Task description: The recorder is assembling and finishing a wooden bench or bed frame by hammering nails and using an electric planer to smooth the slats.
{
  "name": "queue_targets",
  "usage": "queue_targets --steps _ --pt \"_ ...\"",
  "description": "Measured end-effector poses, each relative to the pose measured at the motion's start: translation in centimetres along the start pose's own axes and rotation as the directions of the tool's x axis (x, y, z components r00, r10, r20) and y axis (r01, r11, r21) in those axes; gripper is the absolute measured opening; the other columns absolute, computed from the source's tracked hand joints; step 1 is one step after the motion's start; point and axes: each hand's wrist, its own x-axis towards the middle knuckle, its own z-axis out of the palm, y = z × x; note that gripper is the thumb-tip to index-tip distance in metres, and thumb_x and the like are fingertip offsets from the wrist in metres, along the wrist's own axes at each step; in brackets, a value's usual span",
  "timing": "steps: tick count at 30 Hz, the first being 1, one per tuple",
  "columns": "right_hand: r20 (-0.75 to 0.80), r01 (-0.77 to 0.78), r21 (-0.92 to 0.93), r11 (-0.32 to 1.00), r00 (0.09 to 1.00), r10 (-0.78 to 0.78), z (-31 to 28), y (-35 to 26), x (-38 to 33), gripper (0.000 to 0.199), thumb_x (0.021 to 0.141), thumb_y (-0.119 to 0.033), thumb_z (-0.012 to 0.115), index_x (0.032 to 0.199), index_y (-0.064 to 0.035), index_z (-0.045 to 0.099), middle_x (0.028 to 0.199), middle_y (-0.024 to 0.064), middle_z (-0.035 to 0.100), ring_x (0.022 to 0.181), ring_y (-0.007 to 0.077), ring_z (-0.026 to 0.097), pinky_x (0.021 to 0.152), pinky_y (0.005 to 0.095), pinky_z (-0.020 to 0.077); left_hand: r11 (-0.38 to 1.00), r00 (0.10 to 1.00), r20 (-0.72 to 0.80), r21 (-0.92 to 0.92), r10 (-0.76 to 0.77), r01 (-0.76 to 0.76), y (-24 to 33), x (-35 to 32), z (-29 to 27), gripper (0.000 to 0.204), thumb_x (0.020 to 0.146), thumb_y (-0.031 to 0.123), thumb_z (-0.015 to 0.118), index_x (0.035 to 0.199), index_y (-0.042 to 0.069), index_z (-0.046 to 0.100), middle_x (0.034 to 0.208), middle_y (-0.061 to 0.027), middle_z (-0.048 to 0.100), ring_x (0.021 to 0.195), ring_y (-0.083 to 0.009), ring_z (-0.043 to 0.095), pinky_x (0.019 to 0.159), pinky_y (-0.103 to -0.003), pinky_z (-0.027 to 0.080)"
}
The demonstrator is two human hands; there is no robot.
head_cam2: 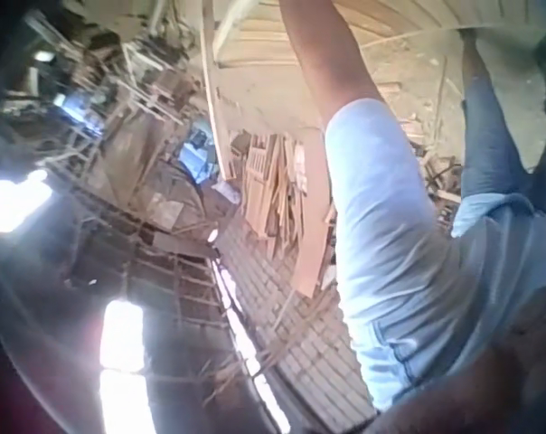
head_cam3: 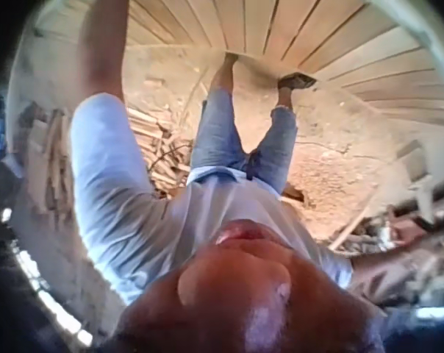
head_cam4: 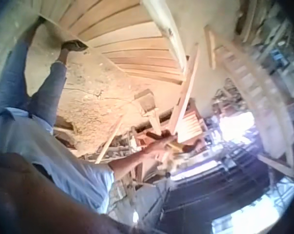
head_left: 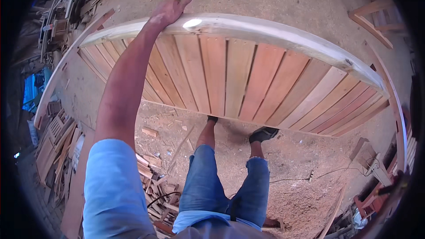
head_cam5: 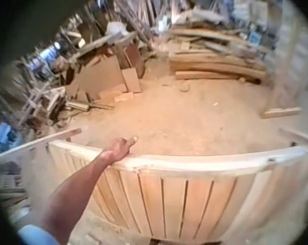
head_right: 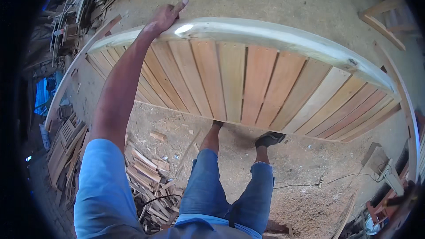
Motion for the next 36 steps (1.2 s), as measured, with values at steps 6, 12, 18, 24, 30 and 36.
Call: queue_targets --steps 6,12,18,24,30,36 --pt "0.638 -0.068 0.166 0.984 0.768 -0.055 16.6 0.7 -24.0 0.027 0.106 -0.028 0.075 0.125 -0.0092 0.070 0.092 -0.0057 0.059 0.075 0.0040 0.048 0.064 0.0252 0.0383 0.969 0.968 -0.141 -0.103 0.209 -0.224 -4.5 -4.0 0.7 0.096 0.100 0.085 0.039 0.113 0.001 0.081 0.103 -0.0228 0.080 0.111 -0.0387 0.075 0.106 -0.053 0.050" --pt "0.855 -0.378 0.173 0.909 0.516 0.052 31.6 2.5 -47.9 0.024 0.106 -0.027 0.072 0.091 -0.0089 0.068 0.066 -0.0048 0.054 0.055 0.0056 0.048 0.049 0.0276 0.0373 0.959 0.893 -0.354 0.145 0.279 -0.242 -4.1 -2.7 3.7 0.079 0.108 0.074 0.037 0.119 0.007 0.078 0.111 -0.0188 0.079 0.109 -0.0410 0.073 0.110 -0.054 0.047" --pt "0.910 -0.555 0.112 0.824 0.391 0.140 30.9 0.3 -57.7 0.026 0.107 -0.028 0.069 0.095 -0.0052 0.068 0.071 -0.0007 0.060 0.058 0.0090 0.055 0.054 0.0282 0.0419 0.904 0.709 -0.566 0.202 0.421 -0.376 -3.0 0.3 5.3 0.075 0.108 0.071 0.040 0.124 0.007 0.076 0.123 -0.0184 0.077 0.119 -0.0393 0.069 0.111 -0.055 0.046" --pt "0.815 -0.233 0.119 0.965 0.579 0.039 28.6 3.8 -61.1 0.026 0.103 -0.024 0.070 0.109 0.0023 0.071 0.078 0.0101 0.069 0.067 0.0170 0.066 0.063 0.0344 0.0518 0.947 0.890 -0.325 0.130 0.320 -0.293 0.4 1.3 5.2 0.071 0.110 0.065 0.043 0.136 0.005 0.069 0.146 -0.0177 0.067 0.140 -0.0377 0.058 0.121 -0.053 0.040" --pt "0.742 -0.172 0.130 0.976 0.670 0.019 28.7 0.1 -60.6 0.029 0.101 -0.021 0.072 0.117 0.0030 0.071 0.083 0.0170 0.072 0.072 0.0204 0.070 0.068 0.0388 0.0563 0.891 0.659 -0.600 0.290 0.453 -0.349 -3.7 2.8 10.4 0.072 0.112 0.061 0.041 0.158 0.007 0.051 0.167 -0.0178 0.048 0.155 -0.0383 0.044 0.129 -0.055 0.031" --pt "0.740 -0.166 0.289 0.943 0.664 -0.110 34.0 -6.8 -55.8 0.031 0.106 -0.015 0.065 0.135 -0.0022 0.063 0.079 0.0147 0.067 0.064 0.0214 0.067 0.063 0.0388 0.0542 0.923 0.605 -0.704 0.203 0.371 -0.328 -14.9 -6.2 22.5 0.075 0.112 0.052 0.046 0.169 0.005 0.036 0.175 -0.0199 0.036 0.159 -0.0485 0.033 0.131 -0.064 0.022"
